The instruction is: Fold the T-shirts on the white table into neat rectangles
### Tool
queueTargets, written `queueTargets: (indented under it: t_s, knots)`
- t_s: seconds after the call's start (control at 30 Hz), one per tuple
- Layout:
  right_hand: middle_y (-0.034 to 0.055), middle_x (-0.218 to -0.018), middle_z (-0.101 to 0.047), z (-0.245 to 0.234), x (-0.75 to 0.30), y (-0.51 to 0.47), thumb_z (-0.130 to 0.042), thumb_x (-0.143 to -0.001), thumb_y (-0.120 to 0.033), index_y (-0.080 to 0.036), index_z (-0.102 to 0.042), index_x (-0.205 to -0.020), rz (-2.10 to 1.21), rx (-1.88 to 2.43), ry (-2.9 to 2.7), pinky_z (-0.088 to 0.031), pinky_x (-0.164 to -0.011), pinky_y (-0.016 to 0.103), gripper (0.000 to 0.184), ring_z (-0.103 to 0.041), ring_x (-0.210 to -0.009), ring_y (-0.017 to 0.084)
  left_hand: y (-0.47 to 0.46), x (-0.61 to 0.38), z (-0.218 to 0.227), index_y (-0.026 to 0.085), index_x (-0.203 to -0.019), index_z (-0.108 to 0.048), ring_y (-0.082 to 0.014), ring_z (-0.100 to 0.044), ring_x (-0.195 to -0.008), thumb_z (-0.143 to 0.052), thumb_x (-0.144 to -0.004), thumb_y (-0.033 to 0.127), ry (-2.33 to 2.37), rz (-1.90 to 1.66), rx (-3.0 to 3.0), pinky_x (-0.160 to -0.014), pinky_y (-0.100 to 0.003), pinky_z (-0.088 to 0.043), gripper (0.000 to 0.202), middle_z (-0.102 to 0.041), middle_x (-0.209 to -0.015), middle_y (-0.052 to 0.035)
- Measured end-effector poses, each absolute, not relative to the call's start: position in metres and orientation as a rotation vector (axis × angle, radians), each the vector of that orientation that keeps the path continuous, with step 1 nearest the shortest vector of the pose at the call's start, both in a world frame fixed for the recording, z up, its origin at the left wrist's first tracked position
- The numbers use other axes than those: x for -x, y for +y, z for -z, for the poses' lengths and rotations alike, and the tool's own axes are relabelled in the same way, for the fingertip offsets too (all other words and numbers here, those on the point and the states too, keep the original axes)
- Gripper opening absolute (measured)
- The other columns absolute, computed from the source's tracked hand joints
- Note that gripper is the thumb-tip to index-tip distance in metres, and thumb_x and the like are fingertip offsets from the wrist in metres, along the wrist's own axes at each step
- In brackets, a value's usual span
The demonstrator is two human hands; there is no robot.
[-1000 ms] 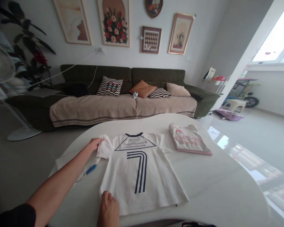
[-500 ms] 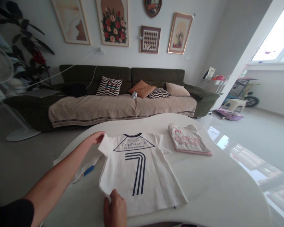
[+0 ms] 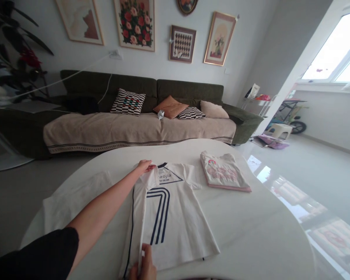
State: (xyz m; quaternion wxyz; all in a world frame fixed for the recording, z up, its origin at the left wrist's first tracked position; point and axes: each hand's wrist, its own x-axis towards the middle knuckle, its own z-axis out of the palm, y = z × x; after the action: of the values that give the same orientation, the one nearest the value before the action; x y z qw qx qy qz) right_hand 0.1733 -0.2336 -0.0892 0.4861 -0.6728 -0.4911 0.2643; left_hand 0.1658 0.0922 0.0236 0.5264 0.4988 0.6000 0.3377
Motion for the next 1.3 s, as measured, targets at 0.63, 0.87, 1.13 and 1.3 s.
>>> queueTargets:
  t_s: [0.63, 0.87, 1.13, 1.3]
  knots:
    - [-0.0064, -0.052, -0.053, 0.02, -0.223, -0.204, -0.042, -0.071, -0.015, -0.022, -0.049, -0.094, -0.85, 1.595, -1.722, -0.036, -0.051, 0.02, 0.024, -0.052, -0.048, 0.012, -0.1, -0.088, 0.044, 0.026, -0.131, -0.038, -0.0232, -0.021, -0.131, -0.036, -0.086, 0.036, 1.572, -0.62, -2.219, -0.107, -0.044, -0.014, 0.046, -0.03, -0.141, -0.0018]
    - [0.0075, -0.087, -0.064, -0.026, -0.263, -0.065, -0.043, -0.081, -0.02, -0.014, -0.057, -0.089, -0.499, 2.074, -1.676, -0.036, -0.071, 0.02, 0.017, -0.057, -0.084, 0.015, -0.1, -0.09, 0.031, 0.028, -0.131, -0.038, -0.025, -0.019, -0.131, -0.039, -0.082, 0.031, 1.599, -0.518, -2.236, -0.106, -0.046, -0.013, 0.049, -0.028, -0.142, 0.0013]
    - [0.0218, -0.102, -0.059, -0.011, -0.228, 0.011, -0.05, -0.078, -0.027, -0.003, -0.049, -0.109, -0.496, 2.261, -1.449, -0.038, -0.074, 0.03, 0.04, -0.056, -0.096, 0.025, -0.099, -0.088, 0.036, 0.031, -0.126, -0.044, -0.0227, -0.023, -0.13, -0.038, -0.08, 0.027, 1.612, -0.561, -2.201, -0.106, -0.044, -0.017, 0.047, -0.032, -0.139, 0.0044]
    - [0.0153, -0.098, -0.062, -0.006, -0.225, 0.016, -0.042, -0.081, -0.024, -0.01, -0.054, -0.102, -0.487, 2.242, -1.46, -0.037, -0.073, 0.027, 0.028, -0.057, -0.093, 0.022, -0.098, -0.088, 0.032, 0.03, -0.126, -0.044, -0.0216, -0.022, -0.13, -0.038, -0.08, 0.026, 1.623, -0.562, -2.167, -0.106, -0.043, -0.016, 0.047, -0.029, -0.141, 0.0041]
